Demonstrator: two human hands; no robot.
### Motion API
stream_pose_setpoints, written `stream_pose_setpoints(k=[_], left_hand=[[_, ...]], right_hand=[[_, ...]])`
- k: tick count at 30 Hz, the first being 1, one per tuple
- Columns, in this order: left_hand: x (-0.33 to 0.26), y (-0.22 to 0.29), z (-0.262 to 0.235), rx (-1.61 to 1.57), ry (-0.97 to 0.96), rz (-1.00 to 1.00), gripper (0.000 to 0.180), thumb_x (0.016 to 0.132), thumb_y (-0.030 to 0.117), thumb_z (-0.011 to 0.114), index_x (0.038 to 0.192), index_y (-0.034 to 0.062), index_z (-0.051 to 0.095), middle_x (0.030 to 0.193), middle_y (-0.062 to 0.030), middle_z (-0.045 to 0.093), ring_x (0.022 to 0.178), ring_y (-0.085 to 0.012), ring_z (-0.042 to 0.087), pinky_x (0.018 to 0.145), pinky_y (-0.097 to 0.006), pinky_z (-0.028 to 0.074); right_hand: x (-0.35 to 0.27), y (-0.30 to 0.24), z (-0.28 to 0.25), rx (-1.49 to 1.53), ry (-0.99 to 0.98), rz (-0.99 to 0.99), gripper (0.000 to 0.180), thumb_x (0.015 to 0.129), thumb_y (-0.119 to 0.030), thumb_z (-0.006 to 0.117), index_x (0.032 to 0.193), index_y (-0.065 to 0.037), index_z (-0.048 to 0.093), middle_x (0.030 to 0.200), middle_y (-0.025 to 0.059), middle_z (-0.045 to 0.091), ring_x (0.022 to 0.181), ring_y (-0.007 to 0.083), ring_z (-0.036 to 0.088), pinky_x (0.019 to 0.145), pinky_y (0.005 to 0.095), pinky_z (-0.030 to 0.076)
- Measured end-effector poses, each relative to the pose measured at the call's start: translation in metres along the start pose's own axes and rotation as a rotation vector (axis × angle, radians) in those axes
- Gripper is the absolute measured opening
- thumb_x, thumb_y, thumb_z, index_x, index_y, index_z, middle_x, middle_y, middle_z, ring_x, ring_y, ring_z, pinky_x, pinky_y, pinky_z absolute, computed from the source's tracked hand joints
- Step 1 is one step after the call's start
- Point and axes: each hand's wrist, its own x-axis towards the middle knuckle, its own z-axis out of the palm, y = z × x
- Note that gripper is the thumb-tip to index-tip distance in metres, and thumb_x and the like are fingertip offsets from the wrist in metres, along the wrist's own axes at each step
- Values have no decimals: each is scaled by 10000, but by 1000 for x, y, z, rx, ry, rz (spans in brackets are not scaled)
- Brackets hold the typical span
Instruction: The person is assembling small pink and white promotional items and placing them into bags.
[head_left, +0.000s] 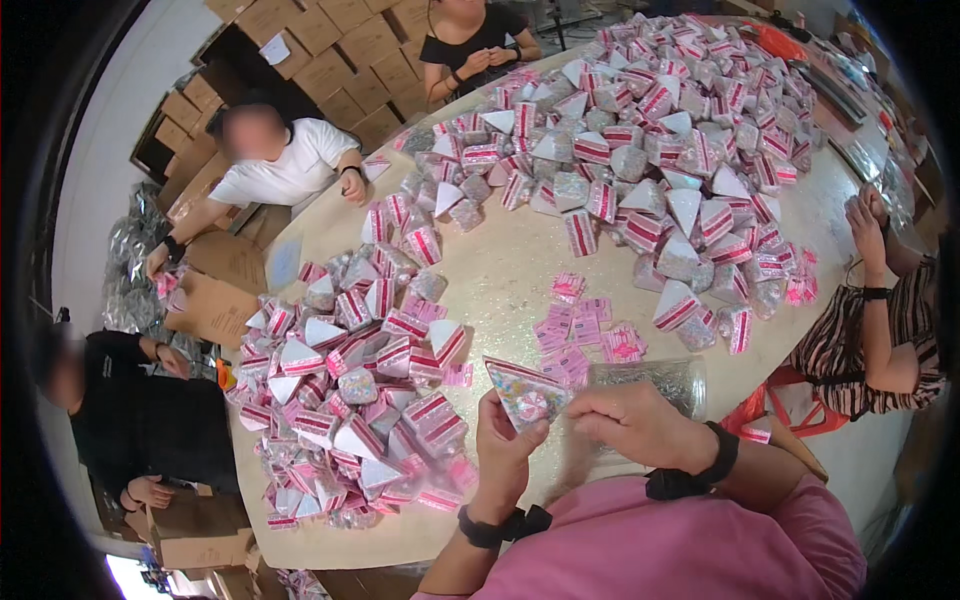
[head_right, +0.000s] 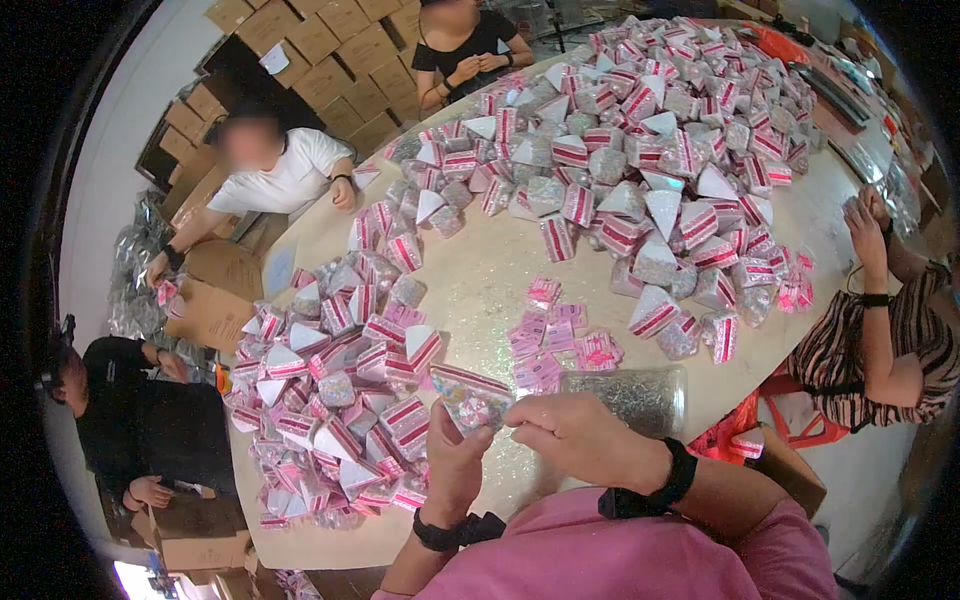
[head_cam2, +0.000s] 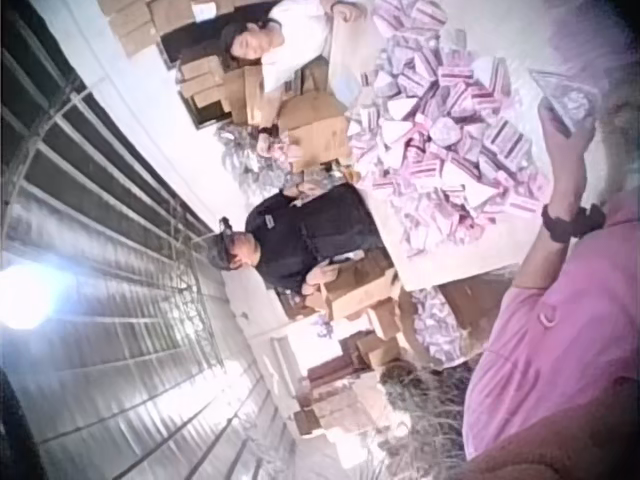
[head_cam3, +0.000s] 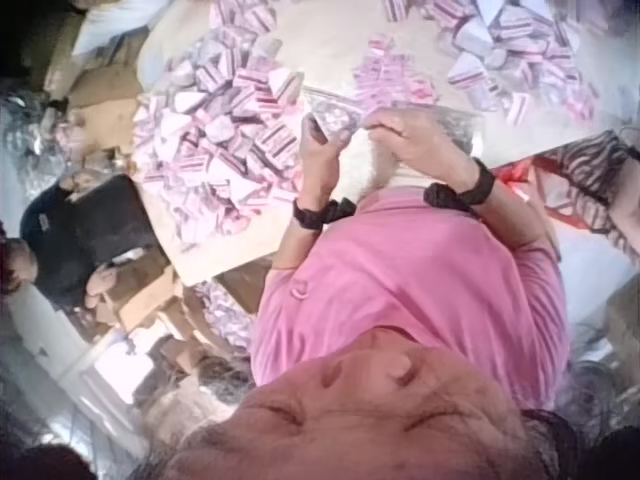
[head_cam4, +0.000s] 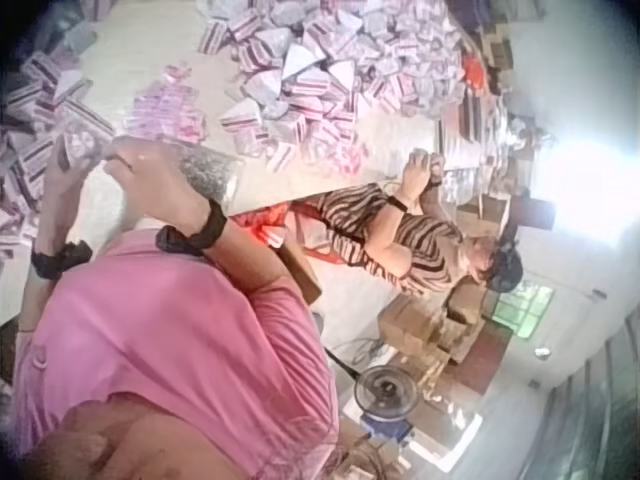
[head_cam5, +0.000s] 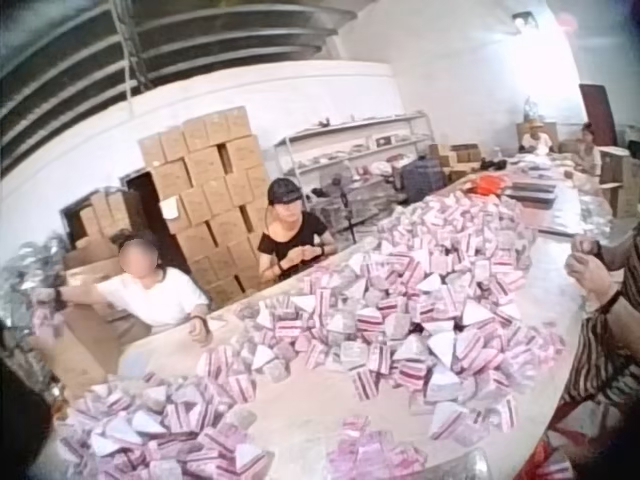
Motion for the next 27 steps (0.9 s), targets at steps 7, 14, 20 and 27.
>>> stream_pose_setpoints(k=[7, 14, 20, 27], left_hand=[[-9, 10, 1, 11, 37, 79, 626, 732, 71, 756, 1219, 12, 367, 1139, -86, 516, 1059, -160, 527, 947, -309, 420], [-9, 6, -5, 7, 25, 128, 630, 723, 46, 759, 1212, 20, 364, 1143, -90, 511, 1052, -165, 534, 940, -309, 432], [-8, 5, -4, 97, 34, 223, 637, 722, 57, 770, 1209, 31, 362, 1125, -85, 509, 1047, -173, 537, 936, -318, 435], [-6, 3, -7, 118, 30, 268, 668, 722, 85, 787, 1225, 33, 351, 1153, -89, 488, 1065, -178, 525, 946, -326, 425]], right_hand=[[10, -16, 12, -128, -17, -137, 174, 873, -134, 518, 990, -25, 590, 878, 173, 613, 819, 375, 591, 683, 420, 471], [14, -18, 18, -202, -15, -159, 176, 872, -138, 473, 947, -22, 583, 871, 176, 611, 818, 381, 588, 677, 451, 464], [16, -18, 16, -261, -27, -184, 186, 867, -130, 463, 960, -24, 584, 877, 175, 615, 816, 380, 590, 680, 459, 469], [18, -21, 15, -321, -70, -181, 207, 871, -138, 462, 1014, -41, 576, 906, 176, 623, 841, 369, 599, 696, 455, 479]])
